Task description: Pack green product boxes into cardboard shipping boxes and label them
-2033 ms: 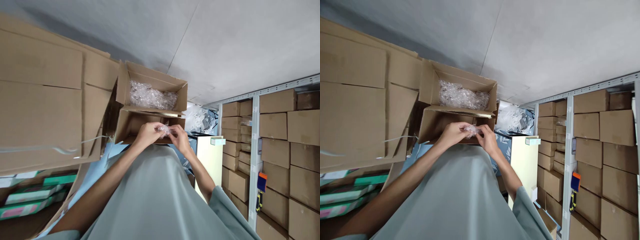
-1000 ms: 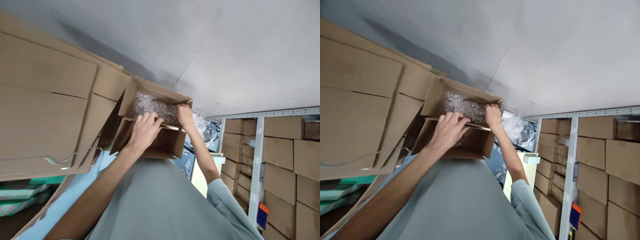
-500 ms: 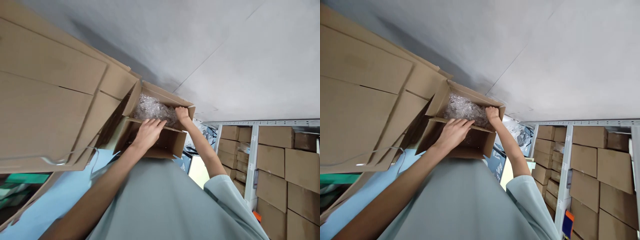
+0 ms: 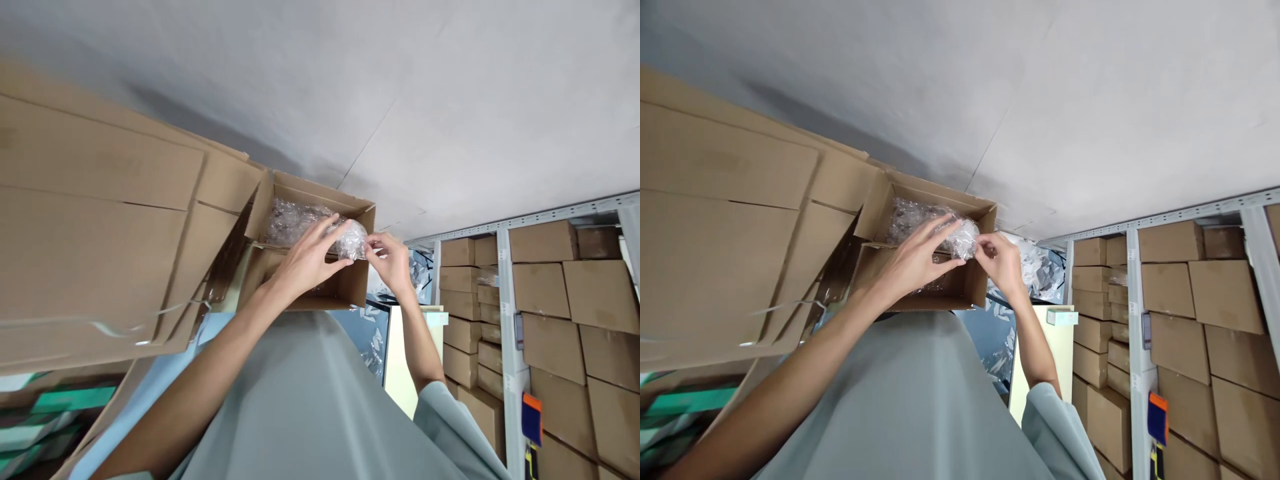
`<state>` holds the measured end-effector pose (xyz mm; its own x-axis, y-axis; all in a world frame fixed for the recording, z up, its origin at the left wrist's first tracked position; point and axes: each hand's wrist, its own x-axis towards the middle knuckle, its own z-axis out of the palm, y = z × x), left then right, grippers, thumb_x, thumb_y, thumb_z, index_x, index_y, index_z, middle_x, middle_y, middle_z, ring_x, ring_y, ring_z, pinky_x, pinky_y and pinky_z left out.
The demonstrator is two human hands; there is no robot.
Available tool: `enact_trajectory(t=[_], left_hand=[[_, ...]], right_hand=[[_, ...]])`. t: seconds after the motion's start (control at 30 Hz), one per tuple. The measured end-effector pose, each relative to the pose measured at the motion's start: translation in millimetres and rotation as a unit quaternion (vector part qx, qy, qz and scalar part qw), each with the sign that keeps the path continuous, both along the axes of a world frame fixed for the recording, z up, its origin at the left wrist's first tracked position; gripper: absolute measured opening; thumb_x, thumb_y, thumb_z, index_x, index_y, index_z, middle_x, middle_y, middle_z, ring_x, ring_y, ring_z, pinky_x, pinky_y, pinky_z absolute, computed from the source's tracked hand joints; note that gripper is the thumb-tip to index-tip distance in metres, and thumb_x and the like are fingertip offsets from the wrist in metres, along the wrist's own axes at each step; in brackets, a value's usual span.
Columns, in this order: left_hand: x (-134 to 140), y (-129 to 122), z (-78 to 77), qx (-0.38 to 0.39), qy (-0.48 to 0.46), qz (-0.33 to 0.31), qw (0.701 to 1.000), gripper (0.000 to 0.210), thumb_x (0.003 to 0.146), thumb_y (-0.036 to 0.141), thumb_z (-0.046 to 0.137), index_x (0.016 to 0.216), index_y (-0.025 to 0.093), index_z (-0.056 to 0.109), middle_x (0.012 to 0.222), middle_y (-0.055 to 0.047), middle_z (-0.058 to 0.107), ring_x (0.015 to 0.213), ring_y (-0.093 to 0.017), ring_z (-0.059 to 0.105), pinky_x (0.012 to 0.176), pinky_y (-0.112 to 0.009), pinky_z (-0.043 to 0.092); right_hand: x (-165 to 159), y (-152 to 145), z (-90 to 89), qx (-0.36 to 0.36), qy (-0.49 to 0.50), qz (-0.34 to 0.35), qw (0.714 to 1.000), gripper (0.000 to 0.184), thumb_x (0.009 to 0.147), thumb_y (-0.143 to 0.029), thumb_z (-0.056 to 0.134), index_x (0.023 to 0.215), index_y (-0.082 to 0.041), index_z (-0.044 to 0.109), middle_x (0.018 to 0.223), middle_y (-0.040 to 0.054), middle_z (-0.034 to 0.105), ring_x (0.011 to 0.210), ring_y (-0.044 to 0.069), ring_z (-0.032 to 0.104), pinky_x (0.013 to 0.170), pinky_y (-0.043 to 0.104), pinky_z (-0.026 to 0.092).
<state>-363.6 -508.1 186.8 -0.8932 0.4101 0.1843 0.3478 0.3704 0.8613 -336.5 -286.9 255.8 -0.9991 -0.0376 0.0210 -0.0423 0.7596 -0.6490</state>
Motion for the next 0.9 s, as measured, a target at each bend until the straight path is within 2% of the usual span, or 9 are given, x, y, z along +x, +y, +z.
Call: enact_trajectory(t=[0.07, 0.13, 0.27, 0.37, 0.5, 0.63, 0.7, 0.77, 0.9], left_hand=[[5, 4, 2.7, 0.041, -0.035, 0.002, 0.999, 0.064, 0.105, 0.040, 0.070, 0.167, 0.031, 0.060, 0.174, -0.010, 0.059, 0.157, -0.035, 0.060, 0.131, -0.051, 0.053], [10, 6, 0.5, 0.090, -0.080, 0.014, 0.993, 0.051, 0.107, 0.042, 0.062, 0.156, 0.028, 0.071, 0.159, -0.010, 0.072, 0.138, -0.031, 0.074, 0.119, -0.045, 0.062], [19, 3, -11.6, 0.170, -0.201, 0.015, 0.965, 0.055, 0.104, 0.058, 0.065, 0.139, 0.020, 0.081, 0.118, -0.010, 0.087, 0.097, -0.027, 0.082, 0.095, -0.042, 0.070], [27, -4, -16.8, 0.191, -0.226, 0.005, 0.955, 0.061, 0.099, 0.069, 0.070, 0.129, 0.018, 0.084, 0.110, -0.011, 0.087, 0.093, -0.028, 0.080, 0.091, -0.043, 0.069], [47, -16, -11.3, 0.148, -0.099, -0.011, 0.984, 0.049, 0.104, 0.062, 0.069, 0.128, 0.023, 0.085, 0.134, -0.013, 0.080, 0.128, -0.032, 0.075, 0.116, -0.049, 0.062], [71, -27, -7.5, 0.078, -0.009, -0.044, 0.996, 0.048, 0.107, 0.043, 0.066, 0.151, 0.024, 0.073, 0.162, -0.014, 0.066, 0.150, -0.032, 0.065, 0.128, -0.046, 0.054], [80, -35, -11.9, 0.048, -0.007, -0.035, 0.998, 0.049, 0.110, 0.030, 0.056, 0.157, 0.024, 0.069, 0.155, -0.012, 0.072, 0.142, -0.029, 0.070, 0.123, -0.041, 0.056], [84, -46, -19.2, 0.015, -0.018, -0.016, 1.000, 0.049, 0.109, 0.022, 0.047, 0.150, 0.023, 0.074, 0.138, -0.011, 0.081, 0.127, -0.026, 0.077, 0.113, -0.036, 0.060], [82, -69, -32.8, -0.072, -0.069, 0.015, 0.995, 0.044, 0.105, 0.022, 0.046, 0.130, 0.022, 0.083, 0.115, -0.010, 0.086, 0.101, -0.026, 0.080, 0.094, -0.034, 0.061]], right_hand=[[13, -3, -7.0, -0.095, 0.007, -0.018, 0.995, 0.023, 0.109, -0.044, 0.068, 0.109, -0.024, 0.079, 0.108, 0.0062, 0.079, 0.094, 0.022, 0.079, 0.087, 0.034, 0.068], [24, -10, -13.8, -0.139, 0.003, -0.027, 0.990, 0.027, 0.107, -0.050, 0.073, 0.114, -0.024, 0.078, 0.114, 0.0072, 0.077, 0.098, 0.021, 0.079, 0.090, 0.034, 0.069], [46, -24, -22.0, -0.100, 0.005, -0.008, 0.995, 0.042, 0.095, -0.048, 0.091, 0.128, -0.028, 0.074, 0.154, 0.0116, 0.063, 0.133, 0.026, 0.072, 0.111, 0.040, 0.067], [56, -30, -30.1, -0.109, 0.004, -0.012, 0.994, 0.033, 0.100, -0.043, 0.084, 0.126, -0.028, 0.073, 0.161, 0.0123, 0.062, 0.143, 0.028, 0.067, 0.116, 0.042, 0.064], [59, -33, -48.5, -0.280, -0.019, -0.118, 0.952, 0.036, 0.090, -0.052, 0.088, 0.105, -0.024, 0.073, 0.120, 0.0089, 0.082, 0.113, 0.026, 0.079, 0.103, 0.041, 0.067], [65, -43, -62.9, -0.400, -0.090, -0.206, 0.888, 0.046, 0.076, -0.059, 0.097, 0.089, -0.024, 0.069, 0.092, 0.0012, 0.080, 0.090, 0.022, 0.076, 0.087, 0.036, 0.066], [72, -52, -66.1, -0.397, -0.111, -0.194, 0.890, 0.046, 0.074, -0.058, 0.099, 0.087, -0.024, 0.071, 0.091, 0.0004, 0.080, 0.087, 0.020, 0.074, 0.086, 0.034, 0.065], [80, -62, -67.4, -0.370, -0.126, -0.161, 0.906, 0.044, 0.077, -0.058, 0.098, 0.090, -0.023, 0.074, 0.093, 0.0015, 0.080, 0.089, 0.021, 0.074, 0.088, 0.033, 0.064], [90, -80, -70.8, -0.331, -0.187, -0.069, 0.923, 0.056, 0.083, -0.058, 0.095, 0.123, -0.024, 0.075, 0.109, 0.0045, 0.081, 0.096, 0.022, 0.079, 0.090, 0.034, 0.066]])
